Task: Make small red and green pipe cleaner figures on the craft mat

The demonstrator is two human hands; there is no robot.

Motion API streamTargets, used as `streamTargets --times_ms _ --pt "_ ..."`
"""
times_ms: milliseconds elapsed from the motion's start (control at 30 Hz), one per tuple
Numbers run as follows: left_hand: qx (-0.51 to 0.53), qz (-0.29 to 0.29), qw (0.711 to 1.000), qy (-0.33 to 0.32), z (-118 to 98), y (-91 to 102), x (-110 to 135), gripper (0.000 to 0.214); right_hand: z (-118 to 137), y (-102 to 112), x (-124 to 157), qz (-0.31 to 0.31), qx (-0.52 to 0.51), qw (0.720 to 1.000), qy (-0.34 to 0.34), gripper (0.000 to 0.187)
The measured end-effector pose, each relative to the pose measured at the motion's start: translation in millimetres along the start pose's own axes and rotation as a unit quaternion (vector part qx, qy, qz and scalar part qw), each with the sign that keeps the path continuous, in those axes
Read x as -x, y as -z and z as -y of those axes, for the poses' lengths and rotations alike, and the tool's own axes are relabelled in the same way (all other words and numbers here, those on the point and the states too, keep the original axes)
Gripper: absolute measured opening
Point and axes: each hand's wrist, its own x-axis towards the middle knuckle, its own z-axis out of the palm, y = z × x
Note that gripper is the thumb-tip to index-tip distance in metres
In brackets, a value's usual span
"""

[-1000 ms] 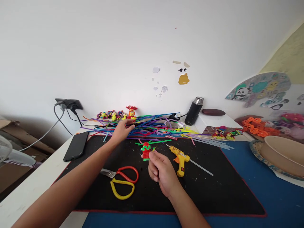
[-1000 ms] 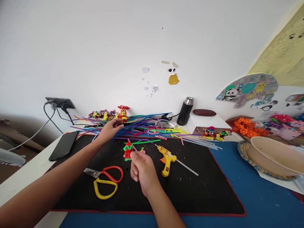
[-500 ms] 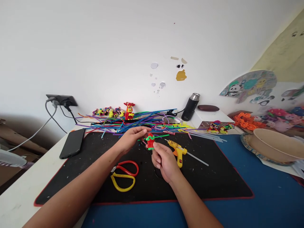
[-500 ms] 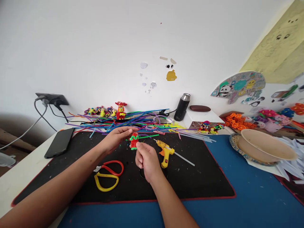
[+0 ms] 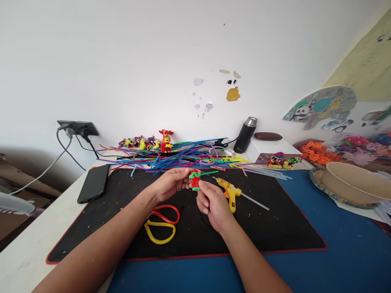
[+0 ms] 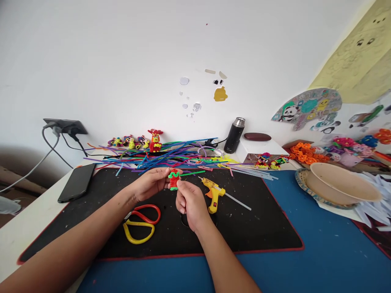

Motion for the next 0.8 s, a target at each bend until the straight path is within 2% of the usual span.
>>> streamTargets --times_ms 233,500,800 --pt "0.060 0.026 0.998 -0.007 9.2 -2.4 1.1 0.040 -0.1 -0.3 0.0 0.004 -0.010 1.000 0.006 0.049" --pt "0.066 0.041 0.997 -0.017 11.5 -9.4 3.1 0.040 0.7 -0.6 1.1 0.004 -0.014 1.000 0.003 0.044" --pt "0.064 0.032 0.997 -0.030 14.5 -10.0 3.0 0.046 -0.3 -1.8 1.4 0.008 -0.016 1.000 0.008 0.048"
